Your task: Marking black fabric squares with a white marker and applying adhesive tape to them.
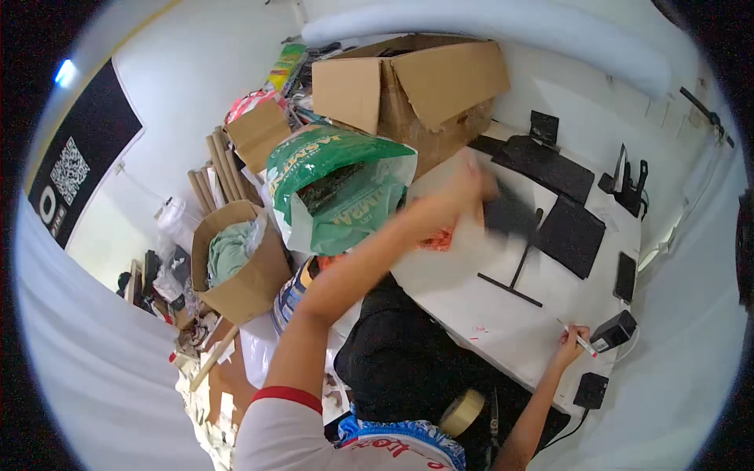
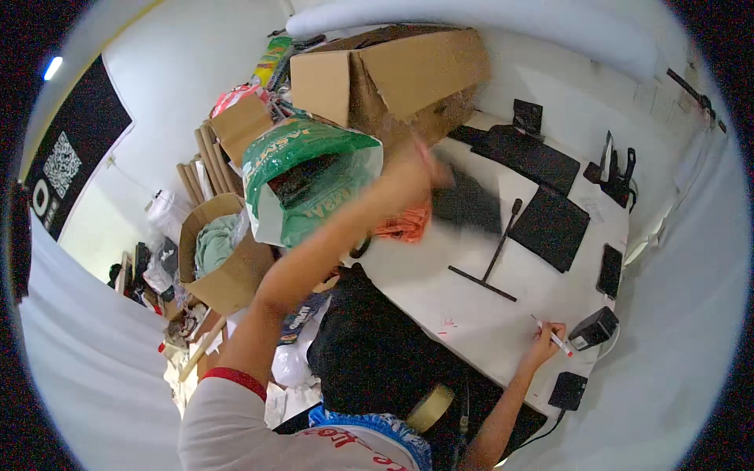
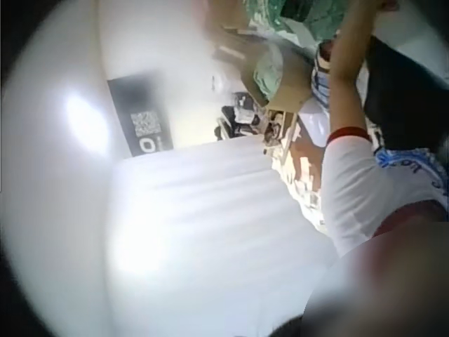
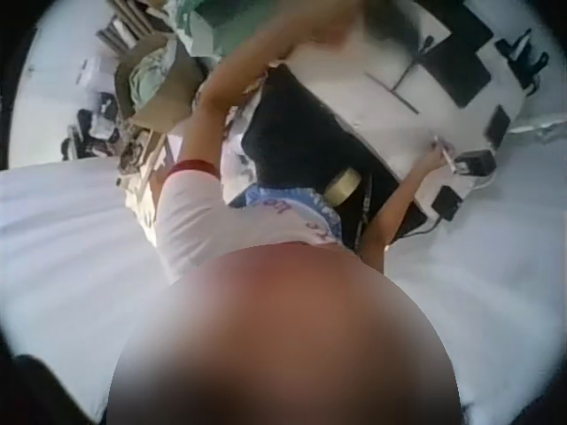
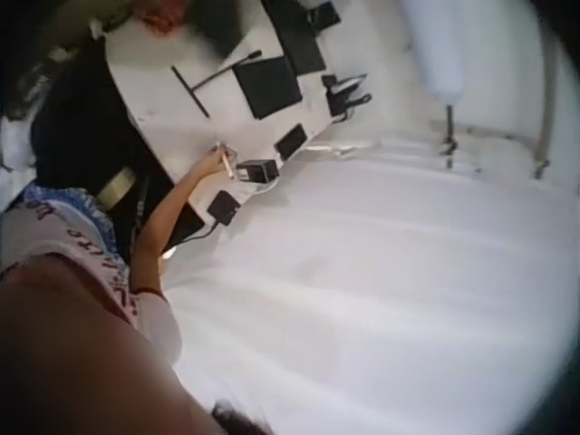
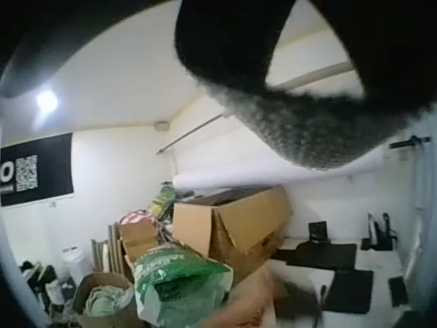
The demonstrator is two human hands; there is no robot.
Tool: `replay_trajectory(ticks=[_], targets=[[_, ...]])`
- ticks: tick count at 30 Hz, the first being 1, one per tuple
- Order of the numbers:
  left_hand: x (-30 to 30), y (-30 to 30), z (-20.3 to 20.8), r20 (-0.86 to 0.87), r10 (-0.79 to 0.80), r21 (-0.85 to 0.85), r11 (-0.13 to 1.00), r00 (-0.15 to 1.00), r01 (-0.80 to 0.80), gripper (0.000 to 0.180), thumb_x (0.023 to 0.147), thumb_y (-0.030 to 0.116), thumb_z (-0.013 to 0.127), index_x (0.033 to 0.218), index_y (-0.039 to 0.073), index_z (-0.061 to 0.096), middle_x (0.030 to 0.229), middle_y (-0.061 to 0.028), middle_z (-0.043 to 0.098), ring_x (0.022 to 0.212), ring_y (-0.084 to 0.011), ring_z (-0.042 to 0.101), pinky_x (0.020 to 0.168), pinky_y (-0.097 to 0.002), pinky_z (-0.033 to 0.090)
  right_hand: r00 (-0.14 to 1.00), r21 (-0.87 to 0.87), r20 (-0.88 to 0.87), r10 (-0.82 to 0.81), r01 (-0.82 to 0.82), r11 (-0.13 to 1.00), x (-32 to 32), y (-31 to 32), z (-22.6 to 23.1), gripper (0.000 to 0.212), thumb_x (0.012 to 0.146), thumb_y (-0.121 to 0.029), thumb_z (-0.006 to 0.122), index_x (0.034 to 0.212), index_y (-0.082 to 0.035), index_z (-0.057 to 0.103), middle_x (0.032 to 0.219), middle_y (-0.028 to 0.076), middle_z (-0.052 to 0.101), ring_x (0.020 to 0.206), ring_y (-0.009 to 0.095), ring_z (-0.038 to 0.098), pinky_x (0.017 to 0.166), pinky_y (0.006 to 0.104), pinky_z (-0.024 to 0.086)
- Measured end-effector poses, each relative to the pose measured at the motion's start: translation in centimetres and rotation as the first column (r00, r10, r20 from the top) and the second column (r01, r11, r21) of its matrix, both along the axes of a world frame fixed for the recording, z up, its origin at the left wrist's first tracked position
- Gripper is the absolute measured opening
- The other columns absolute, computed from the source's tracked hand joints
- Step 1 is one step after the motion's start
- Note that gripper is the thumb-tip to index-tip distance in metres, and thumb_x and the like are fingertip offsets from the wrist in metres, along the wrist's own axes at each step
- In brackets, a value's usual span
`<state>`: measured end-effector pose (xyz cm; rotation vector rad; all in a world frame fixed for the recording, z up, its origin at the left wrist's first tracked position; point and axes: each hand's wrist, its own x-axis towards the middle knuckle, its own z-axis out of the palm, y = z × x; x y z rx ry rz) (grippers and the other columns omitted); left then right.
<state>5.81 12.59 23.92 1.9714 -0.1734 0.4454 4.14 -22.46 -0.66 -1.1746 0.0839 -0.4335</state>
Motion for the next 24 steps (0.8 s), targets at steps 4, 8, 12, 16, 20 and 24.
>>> replay_trajectory(ticks=[4,8,12,16,20,24], targets=[[-7.0,2.5,13.2,0.634,0.626,-0.476,0.779,0.455,-0.408,0.035,0.09,0.026,0.05,0.114,0.0,0.05,0.106,-0.0087,0.052,0.093,-0.0188,0.054,0.083,-0.034,0.048,0.999,-0.02,0.042,0.029,-0.028,0.999,0.6,-1.4,0.1,0.025,0.086,-0.013,0.062,0.072,-0.011,0.04,0.06,-0.004,0.039,0.051,0.003,0.034,0.045,0.018,0.025],[-19.9,-8.2,9.1,0.746,0.661,-0.58,0.701,0.075,-0.415,0.05,0.091,0.033,0.043,0.127,0.0,0.034,0.131,-0.0203,0.04,0.125,-0.0403,0.036,0.097,-0.0531,0.039,1.0,-0.045,0.001,0.027,-0.027,0.999,0.5,-1.3,0.1,0.026,0.085,-0.015,0.064,0.073,-0.011,0.041,0.06,-0.004,0.038,0.051,0.004,0.035,0.046,0.0181,0.026],[-22.5,-16.7,-3.1,0.873,0.467,-0.349,0.389,0.144,0.852,0.027,0.09,0.033,0.046,0.082,0.008,0.051,0.083,-0.0009,0.054,0.074,-0.0176,0.049,0.064,-0.0366,0.037,0.997,-0.069,-0.019,0.074,-0.075,0.995,0.5,-1.4,-1.6,0.025,0.086,-0.017,0.063,0.074,-0.012,0.042,0.062,-0.004,0.041,0.052,0.004,0.036,0.047,0.017,0.029],[-21.9,-16.1,-4.4,-0.321,-0.271,-0.374,0.917,0.908,0.141,0.023,0.094,0.023,0.049,0.097,0.001,0.057,0.081,-0.0101,0.061,0.074,-0.0213,0.058,0.068,-0.0313,0.046,0.998,-0.011,-0.06,0.02,-0.021,1.0,-0.8,-0.7,0.4,0.023,0.088,-0.018,0.06,0.075,-0.012,0.042,0.064,-0.004,0.041,0.054,0.004,0.036,0.047,0.0176,0.029],[-20.0,-15.2,-10.8,-0.187,-0.083,-0.092,0.994,0.979,0.067,0.026,0.097,0.026,0.044,0.101,0.001,0.052,0.084,-0.0079,0.058,0.071,-0.0104,0.053,0.066,-0.0256,0.045,0.995,0.135,-0.083,0.062,-0.051,0.989,-3.2,0.8,5.9,0.017,0.09,-0.018,0.057,0.08,-0.01,0.046,0.068,-0.002,0.042,0.061,0.004,0.039,0.05,0.019,0.03],[-17.8,-15.0,-9.5,-0.25,-0.173,-0.199,0.972,0.953,0.124,0.023,0.096,0.021,0.045,0.105,0.002,0.053,0.086,-0.0064,0.055,0.069,-0.0097,0.05,0.064,-0.0242,0.044,0.939,0.281,0.04,0.342,-0.339,0.898,-4.8,1.1,12.1,0.027,0.093,-0.028,0.049,0.081,-0.005,0.05,0.072,0.003,0.048,0.063,0.01,0.044,0.053,0.0243,0.035]])
